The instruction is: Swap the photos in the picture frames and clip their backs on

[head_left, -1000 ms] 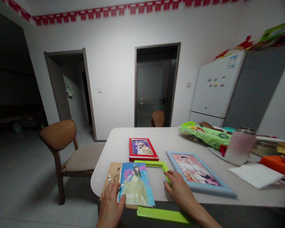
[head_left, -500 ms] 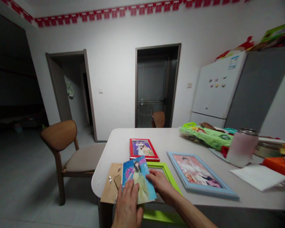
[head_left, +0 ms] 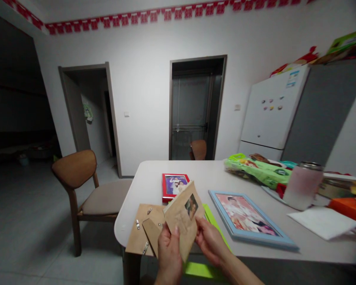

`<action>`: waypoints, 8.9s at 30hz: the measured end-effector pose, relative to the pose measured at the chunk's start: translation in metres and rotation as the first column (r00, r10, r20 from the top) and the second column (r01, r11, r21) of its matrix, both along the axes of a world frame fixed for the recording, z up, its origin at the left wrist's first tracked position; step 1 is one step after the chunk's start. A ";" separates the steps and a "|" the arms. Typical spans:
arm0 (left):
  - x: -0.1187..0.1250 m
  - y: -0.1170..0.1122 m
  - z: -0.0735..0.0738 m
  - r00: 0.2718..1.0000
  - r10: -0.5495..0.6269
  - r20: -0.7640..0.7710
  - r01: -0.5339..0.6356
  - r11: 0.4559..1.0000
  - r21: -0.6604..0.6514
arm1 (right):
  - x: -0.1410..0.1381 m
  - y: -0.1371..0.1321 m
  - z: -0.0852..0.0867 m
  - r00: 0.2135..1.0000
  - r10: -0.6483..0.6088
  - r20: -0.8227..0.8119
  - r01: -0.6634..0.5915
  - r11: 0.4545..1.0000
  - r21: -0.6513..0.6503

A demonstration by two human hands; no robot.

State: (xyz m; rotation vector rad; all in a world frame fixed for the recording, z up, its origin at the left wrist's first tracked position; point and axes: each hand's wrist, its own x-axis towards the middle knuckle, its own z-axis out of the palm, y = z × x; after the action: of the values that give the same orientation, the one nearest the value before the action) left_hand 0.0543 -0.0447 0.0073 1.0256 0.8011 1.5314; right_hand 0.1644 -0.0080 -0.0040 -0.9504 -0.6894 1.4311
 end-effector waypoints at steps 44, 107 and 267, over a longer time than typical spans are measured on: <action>-0.070 -0.005 -0.006 0.032 -0.089 -0.996 0.199 0.977 -0.081 | 0.019 0.004 0.008 -0.159 -0.205 0.966 -0.290 0.945 0.153; -0.015 -0.006 -0.031 0.184 0.086 -0.979 0.299 0.944 0.139 | 0.077 -0.008 -0.019 -0.093 -0.293 0.952 -0.265 0.929 0.260; 0.065 0.105 -0.047 0.864 -0.126 -0.487 0.012 0.973 -0.229 | 0.100 0.103 -0.010 -0.205 -0.291 0.935 -0.181 0.950 0.256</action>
State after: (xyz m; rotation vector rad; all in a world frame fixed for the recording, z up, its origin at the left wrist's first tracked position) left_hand 0.1193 0.0599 -0.0400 1.2889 1.2498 1.0879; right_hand 0.2644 0.0946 -0.0141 -1.7947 -1.9934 -0.0335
